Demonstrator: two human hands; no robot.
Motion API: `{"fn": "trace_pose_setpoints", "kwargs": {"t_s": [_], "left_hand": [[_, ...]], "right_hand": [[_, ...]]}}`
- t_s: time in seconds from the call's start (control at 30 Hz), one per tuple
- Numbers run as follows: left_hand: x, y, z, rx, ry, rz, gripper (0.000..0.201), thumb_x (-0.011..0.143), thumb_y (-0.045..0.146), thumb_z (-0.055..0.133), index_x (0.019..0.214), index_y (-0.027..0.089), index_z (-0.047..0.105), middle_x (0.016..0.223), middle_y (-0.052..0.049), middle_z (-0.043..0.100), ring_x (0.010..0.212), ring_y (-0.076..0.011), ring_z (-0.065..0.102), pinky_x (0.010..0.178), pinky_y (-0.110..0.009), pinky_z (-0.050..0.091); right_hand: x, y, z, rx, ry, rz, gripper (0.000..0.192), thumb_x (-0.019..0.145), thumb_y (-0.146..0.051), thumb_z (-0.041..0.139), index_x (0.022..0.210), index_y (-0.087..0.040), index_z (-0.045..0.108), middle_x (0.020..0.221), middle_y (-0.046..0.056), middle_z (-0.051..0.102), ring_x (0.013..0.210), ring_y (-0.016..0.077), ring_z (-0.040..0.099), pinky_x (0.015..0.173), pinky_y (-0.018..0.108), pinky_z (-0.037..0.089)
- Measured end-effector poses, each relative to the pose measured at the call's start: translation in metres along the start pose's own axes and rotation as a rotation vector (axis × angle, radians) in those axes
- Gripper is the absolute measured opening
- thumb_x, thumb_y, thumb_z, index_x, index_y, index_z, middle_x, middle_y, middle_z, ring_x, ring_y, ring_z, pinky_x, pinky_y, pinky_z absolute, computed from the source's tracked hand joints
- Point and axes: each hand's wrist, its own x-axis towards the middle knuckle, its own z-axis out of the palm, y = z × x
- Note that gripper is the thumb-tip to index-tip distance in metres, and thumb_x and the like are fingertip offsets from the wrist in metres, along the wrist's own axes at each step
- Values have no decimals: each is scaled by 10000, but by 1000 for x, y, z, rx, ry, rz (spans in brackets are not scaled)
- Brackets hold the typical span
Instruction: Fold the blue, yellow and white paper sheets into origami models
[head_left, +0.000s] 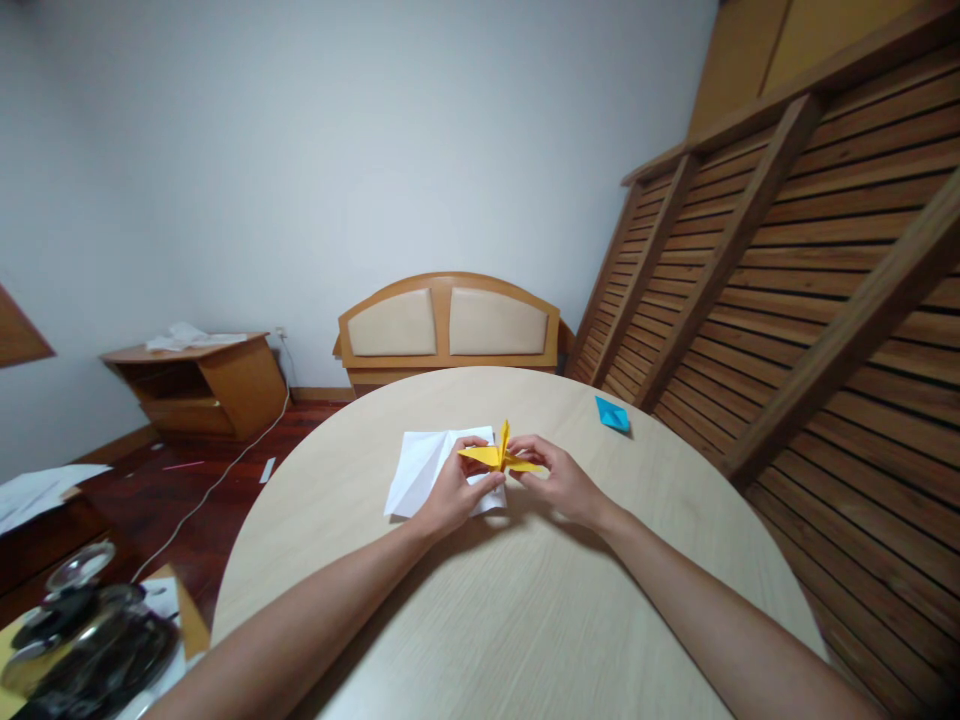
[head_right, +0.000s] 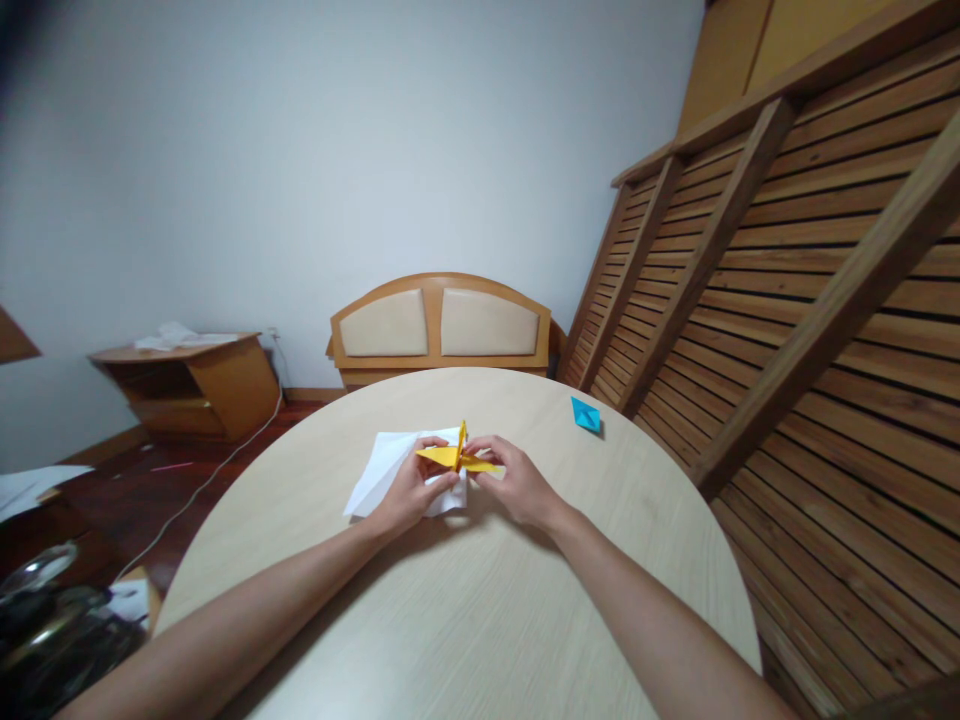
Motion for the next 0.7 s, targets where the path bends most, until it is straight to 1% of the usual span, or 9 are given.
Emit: {"fn": "trace_pose_setpoints", "kwargs": {"t_s": [0.13,0.23,0.3,0.37,0.43,0.5,0.57,0.63,0.7], "left_hand": [[-1,3,1,8,-42,0,504,751,418,788,1080,182,488,943,-48,662,853,-185,665,743,-287,501],[-2,5,1,31,-44,-15,511,753,437,786,1090,170,510,934,-50,646,825,-172,647,724,-276,495],[-2,5,1,45,-37,-35,529,745,454,791,1097,164,523,934,-52,639,801,-165,638,703,-267,492],[-3,4,2,55,-36,-50,538,737,465,796,1096,157,540,941,-58,640,786,-162,635,692,-263,493],[-3,4,2,70,-38,-55,535,745,465,790,1108,146,561,982,-79,649,790,-163,638,697,-268,499],[-2,2,2,86,-42,-43,538,767,459,772,1149,133,579,1066,-113,655,838,-177,647,744,-288,511],[-1,1,2,83,-50,-16,577,794,460,748,1232,130,567,1154,-136,652,927,-206,654,825,-325,516],[1,-1,1,75,-59,10,607,817,483,717,1286,135,550,1204,-140,649,1010,-233,646,894,-357,506],[3,-4,0,93,-53,26,579,839,513,680,1262,133,575,1173,-127,668,1022,-243,641,905,-363,503]], "right_hand": [[2,-1,-3,-18,21,-37,97,864,-211,600,927,-220,673,1041,57,675,1022,213,633,965,404,488],[2,4,-1,84,82,55,221,845,-242,631,1064,-233,601,1046,45,655,944,191,652,868,369,532],[3,8,3,153,157,112,348,805,-275,689,1100,-242,507,970,15,638,852,166,651,791,334,545],[3,10,7,197,212,146,411,761,-308,745,1031,-252,441,852,-32,600,762,145,630,725,298,538],[4,9,9,209,217,166,379,771,-336,741,948,-253,416,789,-52,569,726,138,612,702,287,530],[3,5,11,188,169,160,265,829,-345,680,920,-239,455,823,-25,593,774,150,624,745,311,533],[3,0,12,150,79,129,145,899,-334,594,962,-220,530,933,24,636,893,174,639,853,362,525],[1,-5,13,96,3,87,157,924,-315,561,1045,-216,574,1073,59,642,1021,196,623,949,409,493],[-1,-9,15,29,-29,57,212,893,-300,610,1091,-229,585,1193,72,609,1126,217,583,980,432,477]]}}
